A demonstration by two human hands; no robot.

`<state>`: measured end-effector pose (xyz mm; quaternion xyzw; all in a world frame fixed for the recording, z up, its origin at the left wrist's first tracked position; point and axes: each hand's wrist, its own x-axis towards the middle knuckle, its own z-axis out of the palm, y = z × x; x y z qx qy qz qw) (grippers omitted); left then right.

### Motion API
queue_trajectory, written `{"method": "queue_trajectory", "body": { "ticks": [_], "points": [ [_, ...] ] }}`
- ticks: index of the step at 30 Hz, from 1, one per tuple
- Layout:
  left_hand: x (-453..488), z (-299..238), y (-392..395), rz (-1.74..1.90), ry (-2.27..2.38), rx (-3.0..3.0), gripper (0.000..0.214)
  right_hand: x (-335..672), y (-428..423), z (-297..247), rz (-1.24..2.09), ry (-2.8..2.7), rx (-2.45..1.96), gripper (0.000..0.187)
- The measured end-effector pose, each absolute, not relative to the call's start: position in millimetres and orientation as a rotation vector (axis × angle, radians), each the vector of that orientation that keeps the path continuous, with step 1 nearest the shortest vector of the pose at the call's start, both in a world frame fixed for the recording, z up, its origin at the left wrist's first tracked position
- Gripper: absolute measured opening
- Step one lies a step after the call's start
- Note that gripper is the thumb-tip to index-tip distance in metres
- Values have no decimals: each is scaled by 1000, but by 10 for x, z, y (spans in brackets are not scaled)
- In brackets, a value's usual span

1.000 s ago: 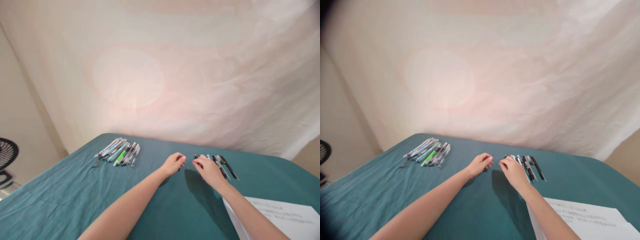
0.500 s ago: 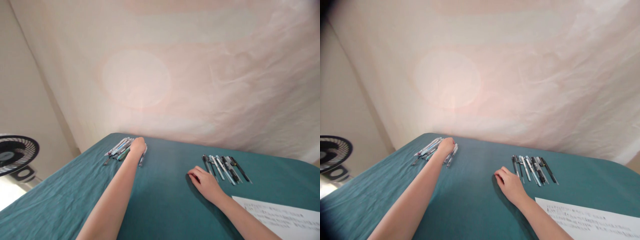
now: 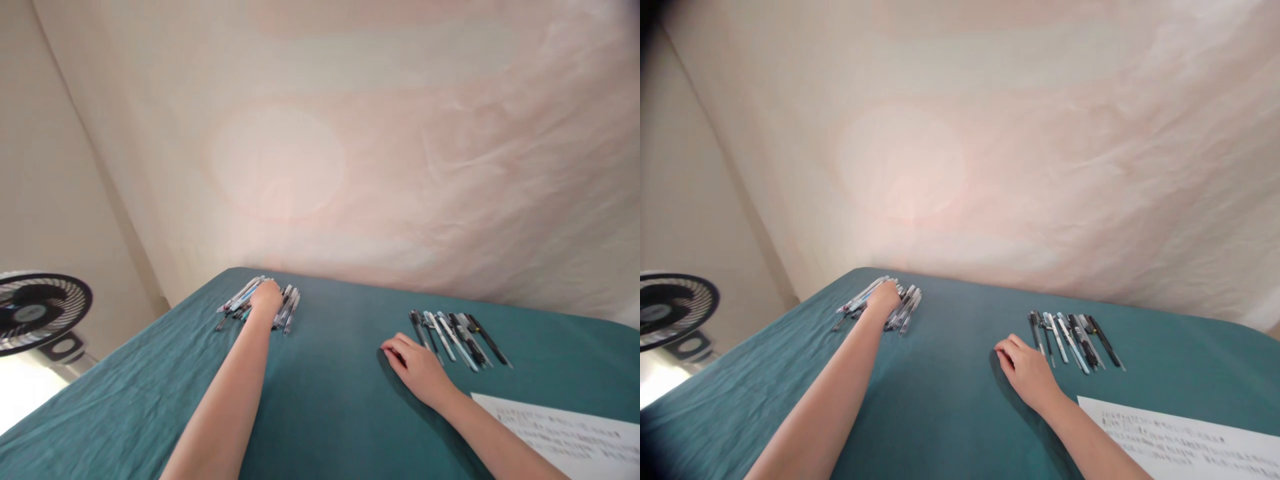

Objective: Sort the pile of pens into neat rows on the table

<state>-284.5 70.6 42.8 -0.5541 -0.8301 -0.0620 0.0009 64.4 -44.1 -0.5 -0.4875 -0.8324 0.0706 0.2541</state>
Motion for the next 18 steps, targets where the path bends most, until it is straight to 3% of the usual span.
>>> {"method": "queue_trajectory", "body": {
  "ticks": [18],
  "points": [
    [-2791, 614, 752, -188, -2657, -1660, 31, 657, -440, 37, 167, -2254, -1343, 22]
  ]
}}
